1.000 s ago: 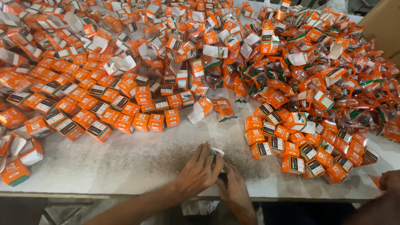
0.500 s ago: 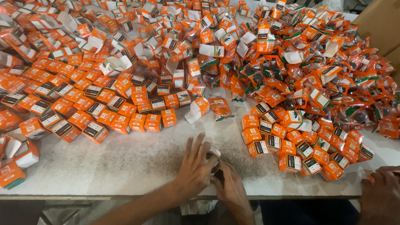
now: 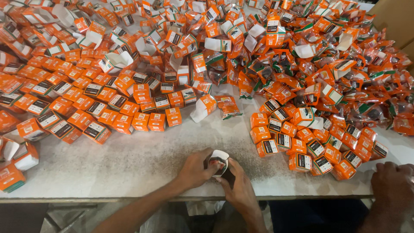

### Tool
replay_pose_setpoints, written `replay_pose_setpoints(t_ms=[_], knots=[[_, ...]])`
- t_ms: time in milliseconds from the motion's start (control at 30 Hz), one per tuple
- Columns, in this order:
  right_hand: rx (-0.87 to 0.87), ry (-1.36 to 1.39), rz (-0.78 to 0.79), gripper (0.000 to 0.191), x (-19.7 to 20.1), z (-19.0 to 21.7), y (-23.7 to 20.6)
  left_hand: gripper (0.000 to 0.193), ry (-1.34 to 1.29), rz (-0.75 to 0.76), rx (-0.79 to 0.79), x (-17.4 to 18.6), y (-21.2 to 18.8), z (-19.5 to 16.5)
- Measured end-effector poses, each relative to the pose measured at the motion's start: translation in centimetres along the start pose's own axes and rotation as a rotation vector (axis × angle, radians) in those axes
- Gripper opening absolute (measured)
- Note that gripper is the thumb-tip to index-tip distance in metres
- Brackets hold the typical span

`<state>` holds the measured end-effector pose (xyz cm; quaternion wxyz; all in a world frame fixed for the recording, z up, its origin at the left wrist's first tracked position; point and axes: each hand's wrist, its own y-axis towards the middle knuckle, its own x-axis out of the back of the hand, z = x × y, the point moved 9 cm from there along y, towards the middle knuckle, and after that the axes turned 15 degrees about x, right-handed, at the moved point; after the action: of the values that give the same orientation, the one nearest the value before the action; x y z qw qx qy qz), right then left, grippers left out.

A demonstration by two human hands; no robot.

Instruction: The person repeatedly picks small orange boxes from a pile, opens them, inserts a small sachet, and closes the flaps. The person places the finished boxes into a growing stack on the table.

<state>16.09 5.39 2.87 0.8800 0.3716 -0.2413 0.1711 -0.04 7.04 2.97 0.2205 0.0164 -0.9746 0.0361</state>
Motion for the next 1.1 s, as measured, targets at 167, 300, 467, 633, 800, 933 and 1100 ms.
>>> replay_pose_setpoints(t_ms=[167, 300, 467, 633, 800, 933, 1100], knots=[[-0.091, 0.139, 0.024, 0.065, 0.0, -0.4, 0.0, 0.03, -0.036, -0.028, 0.013, -0.7, 0.6, -0.1], [0.134, -0.038, 0.076, 0.062, 0.5, 1.8, 1.2, 0.033, 0.001, 0.128, 0.081, -0.6, 0.5, 0.8], [0.182, -0.142, 0.198, 0.06, -0.2, 2.6, 1.7, 0.035, -0.65, 0.634, 0.235, -1.0, 0.6, 1.7], [0.176, -0.165, 0.154, 0.056, 0.2, 2.9, 1.7, 0.027, -0.475, 0.55, 0.308, -2.3, 1.9, 2.9], [0.114, -0.016, 0.049, 0.045, 0.7, 2.3, 1.5, 0.038, -0.205, 0.093, 0.086, -0.8, 1.4, 1.6], [0.172, -0.09, 0.04, 0.042, 0.8, 2.5, 1.2, 0.042, -0.063, 0.039, -0.322, 0.1, -1.3, -2.1], [0.075, 0.001, 0.005, 0.041, 0.6, 1.1, 0.4, 0.039, 0.11, 0.094, -0.723, 0.9, -4.6, -5.2]])
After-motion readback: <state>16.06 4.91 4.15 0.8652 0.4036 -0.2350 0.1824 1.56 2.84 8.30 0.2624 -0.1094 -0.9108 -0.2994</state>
